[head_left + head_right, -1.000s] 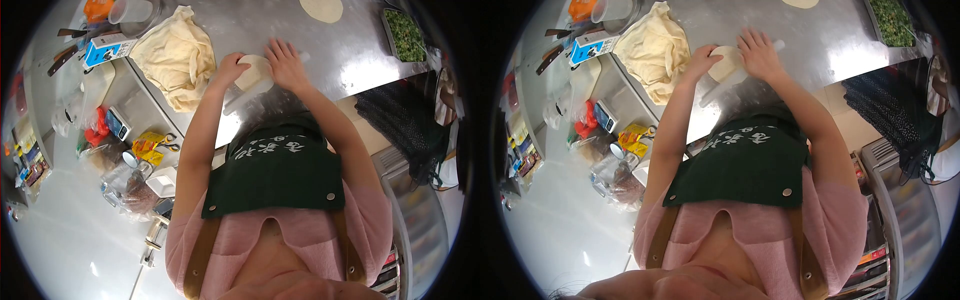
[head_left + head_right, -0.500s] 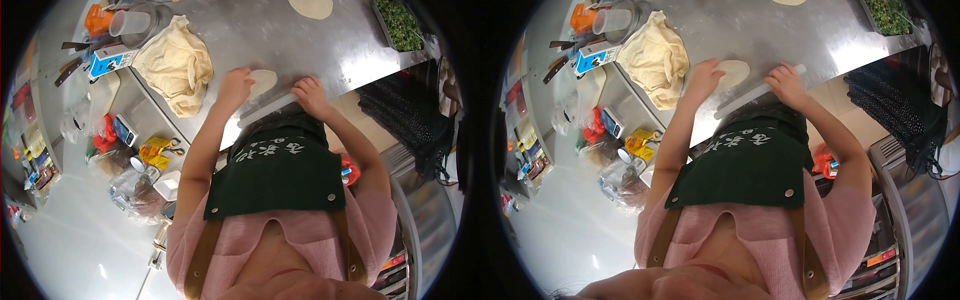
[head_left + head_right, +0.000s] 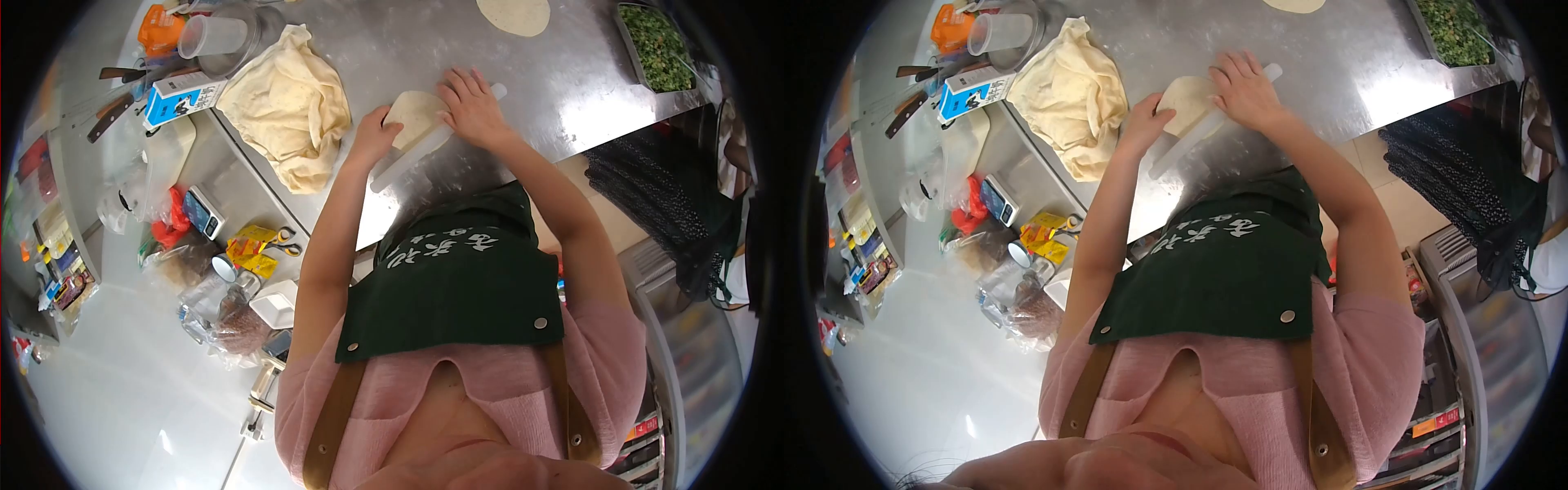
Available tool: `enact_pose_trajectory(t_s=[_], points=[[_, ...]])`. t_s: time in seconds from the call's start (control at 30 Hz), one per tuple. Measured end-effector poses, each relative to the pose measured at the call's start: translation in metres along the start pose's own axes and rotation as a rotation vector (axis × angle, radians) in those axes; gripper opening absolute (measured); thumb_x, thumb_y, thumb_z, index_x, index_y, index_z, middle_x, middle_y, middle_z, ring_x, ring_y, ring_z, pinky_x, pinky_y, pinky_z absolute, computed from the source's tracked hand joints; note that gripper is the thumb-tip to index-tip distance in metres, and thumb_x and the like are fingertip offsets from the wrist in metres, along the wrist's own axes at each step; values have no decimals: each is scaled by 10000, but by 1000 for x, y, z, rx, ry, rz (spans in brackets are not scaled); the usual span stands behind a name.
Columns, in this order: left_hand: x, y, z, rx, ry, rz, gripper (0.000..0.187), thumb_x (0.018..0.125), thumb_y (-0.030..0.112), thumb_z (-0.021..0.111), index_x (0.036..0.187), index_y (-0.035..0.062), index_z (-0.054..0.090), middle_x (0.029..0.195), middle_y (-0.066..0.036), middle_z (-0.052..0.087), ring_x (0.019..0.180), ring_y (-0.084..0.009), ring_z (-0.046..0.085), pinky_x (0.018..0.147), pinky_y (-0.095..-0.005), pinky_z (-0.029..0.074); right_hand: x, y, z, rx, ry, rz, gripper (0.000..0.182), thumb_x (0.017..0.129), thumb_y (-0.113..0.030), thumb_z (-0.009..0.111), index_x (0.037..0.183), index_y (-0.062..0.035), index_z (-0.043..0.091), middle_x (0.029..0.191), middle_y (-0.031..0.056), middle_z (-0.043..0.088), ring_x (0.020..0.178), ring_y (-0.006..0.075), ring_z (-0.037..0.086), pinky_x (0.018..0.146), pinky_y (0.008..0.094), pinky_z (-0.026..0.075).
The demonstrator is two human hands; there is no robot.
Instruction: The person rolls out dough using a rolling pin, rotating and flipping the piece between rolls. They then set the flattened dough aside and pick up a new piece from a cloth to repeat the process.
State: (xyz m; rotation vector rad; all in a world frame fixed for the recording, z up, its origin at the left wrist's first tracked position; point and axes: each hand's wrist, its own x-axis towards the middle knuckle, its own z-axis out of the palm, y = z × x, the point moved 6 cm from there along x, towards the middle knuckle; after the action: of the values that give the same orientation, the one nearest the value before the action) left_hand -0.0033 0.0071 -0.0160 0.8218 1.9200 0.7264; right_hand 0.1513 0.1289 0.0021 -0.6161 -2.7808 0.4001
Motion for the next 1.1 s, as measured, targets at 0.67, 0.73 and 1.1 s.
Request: enact_pose_trajectory(t_s=[0.67,0.73,1.1], points=[[-7,69,21,680,-97,179,215,779,171,678,927,17,658,963,-186,662,932,-360,624,789,-426,491,-85,7,-15,113,-178,-160,384,738,-246,715,1078,-111,595,1222,84,540,1247,268,448,1120,470,288],[-20,72,15,519,-28,191,166,784,152,661,876,14,645,924,-184,659,905,-375,620,768,-443,489,-91,7,-25,141,-215,-154,350,705,-213,734,1017,-120,605,1122,56,564,1178,253,486,1110,462,306],[1,-1,-3,366,-15,-17,218,791,145,647,969,22,676,817,-163,667,759,-270,646,698,-346,489,-19,-2,-7,208,-201,-140,375,733,-267,740,1030,-94,589,1112,76,554,1135,282,490,1085,459,322]])
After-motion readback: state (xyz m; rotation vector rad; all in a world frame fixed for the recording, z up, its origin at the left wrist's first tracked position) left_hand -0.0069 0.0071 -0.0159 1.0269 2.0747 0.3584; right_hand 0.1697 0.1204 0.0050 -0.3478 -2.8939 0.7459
